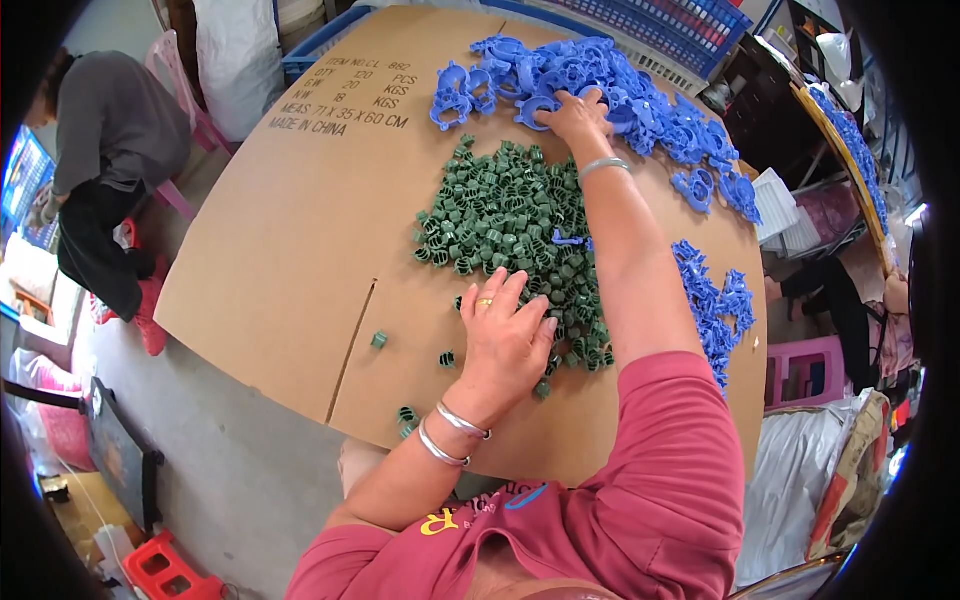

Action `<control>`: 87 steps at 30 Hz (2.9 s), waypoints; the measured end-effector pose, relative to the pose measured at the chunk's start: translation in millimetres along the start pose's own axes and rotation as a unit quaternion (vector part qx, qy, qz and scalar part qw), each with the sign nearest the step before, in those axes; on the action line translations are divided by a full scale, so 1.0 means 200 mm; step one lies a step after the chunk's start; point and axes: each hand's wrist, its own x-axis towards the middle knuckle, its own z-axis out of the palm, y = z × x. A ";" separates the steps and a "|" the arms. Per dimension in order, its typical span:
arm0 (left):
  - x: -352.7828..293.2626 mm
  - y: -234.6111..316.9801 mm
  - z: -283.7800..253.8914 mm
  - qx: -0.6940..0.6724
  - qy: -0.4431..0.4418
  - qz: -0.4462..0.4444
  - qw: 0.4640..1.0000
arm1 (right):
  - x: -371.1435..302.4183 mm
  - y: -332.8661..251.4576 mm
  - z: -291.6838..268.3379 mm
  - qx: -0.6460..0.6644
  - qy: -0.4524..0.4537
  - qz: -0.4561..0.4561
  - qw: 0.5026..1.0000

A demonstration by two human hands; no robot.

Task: Sorting green and blue plastic toy components on a cardboard sheet in a workshop.

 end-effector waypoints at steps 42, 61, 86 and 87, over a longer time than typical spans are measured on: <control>0.05 -0.06 0.05 0.020 0.078 0.012 0.997 | -0.45 0.56 -0.37 0.373 0.108 -0.230 0.893; 0.11 -0.11 0.03 0.165 0.042 0.029 0.985 | -2.66 2.00 -1.19 0.171 0.406 0.003 0.898; 0.07 -0.12 0.02 0.310 0.063 0.071 0.946 | -2.69 3.93 -1.10 -0.187 0.374 0.411 0.810; 0.06 -0.12 0.00 0.311 0.068 0.072 0.945 | -2.62 3.73 -1.11 -0.151 0.309 0.473 0.811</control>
